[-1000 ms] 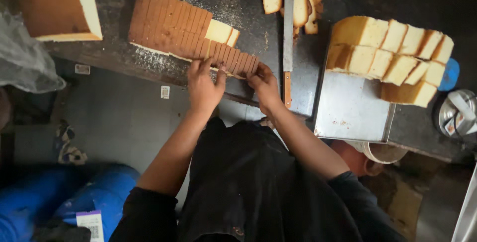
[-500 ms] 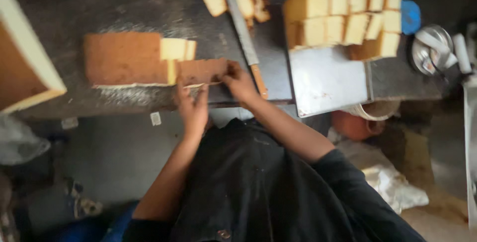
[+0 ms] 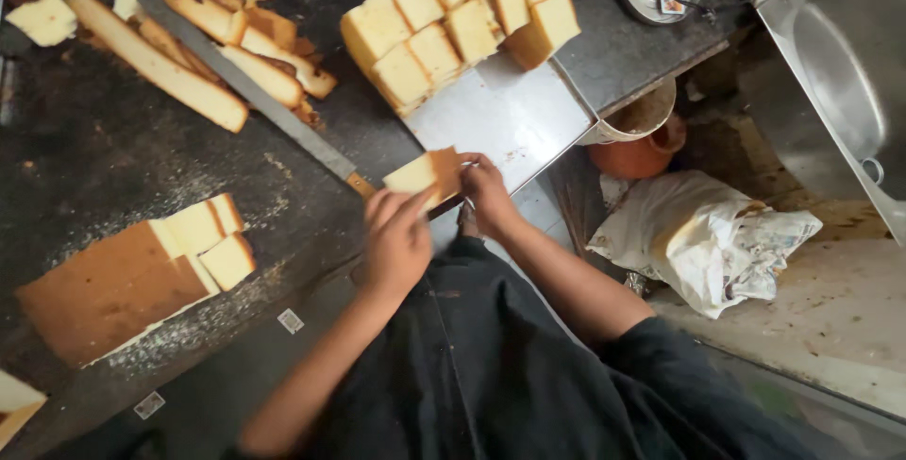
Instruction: The person slices a large block of cake into thin, even portions using a long knife, then arranges the sliced pieces into rows on a tray by hand.
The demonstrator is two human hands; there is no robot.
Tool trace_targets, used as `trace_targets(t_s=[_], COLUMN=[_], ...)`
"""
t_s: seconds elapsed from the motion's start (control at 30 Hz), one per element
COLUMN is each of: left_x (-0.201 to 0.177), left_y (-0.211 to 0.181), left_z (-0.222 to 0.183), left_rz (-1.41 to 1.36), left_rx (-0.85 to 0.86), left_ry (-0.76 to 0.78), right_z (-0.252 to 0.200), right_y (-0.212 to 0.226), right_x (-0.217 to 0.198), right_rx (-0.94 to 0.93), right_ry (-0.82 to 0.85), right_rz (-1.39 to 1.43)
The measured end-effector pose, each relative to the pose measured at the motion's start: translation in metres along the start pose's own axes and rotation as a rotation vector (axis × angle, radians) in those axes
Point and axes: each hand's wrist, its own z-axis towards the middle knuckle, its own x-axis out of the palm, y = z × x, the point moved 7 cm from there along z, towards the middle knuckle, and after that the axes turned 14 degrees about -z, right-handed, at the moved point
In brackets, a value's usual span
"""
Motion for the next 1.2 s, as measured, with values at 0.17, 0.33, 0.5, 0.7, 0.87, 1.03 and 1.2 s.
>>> trace_targets(t_s=[0.17,0.33,0.5,0.7,0.87,1.03,1.2], left_x=[0.112,0.152,0.237,0.259,0.264,0.265,0.273], left_y=[0.03,0.065,0.112,0.137,0.131,0.128,0.137], left_z=[0.077,0.096,0.087,0.131,0.163,0.164,0.169], left_rz=[-0.077,-0.224,-1.134,-1.094,-1.089,-1.015,-0.909], left_rx=[-0.035,-0.231,-0.952,-0.921,-0.891,-0.909,-0.952], left_ry=[0.035,-0.325,-0.191,-0.433,-0.478,-0.501,-0.487], right_z=[0.065,0.082,0.07,0.105,0.141,0.101,0.081], right_y=[0.015,0.033,0.033,0.047,0.05,0.1,0.215], right_x=[-0.092,-0.128,-0.132,-0.121,-0.113,-0.163,-0.171], right_rx=[0.086,0.123,0.348,0.182,0.152,-0.077,-0.827], right_ry=[-0.165,-0.239,-0.206,0.014,0.083,-0.126,-0.319], right_rz=[-0.038,-0.209,0.099,0.319,0.342,-0.401,-1.066])
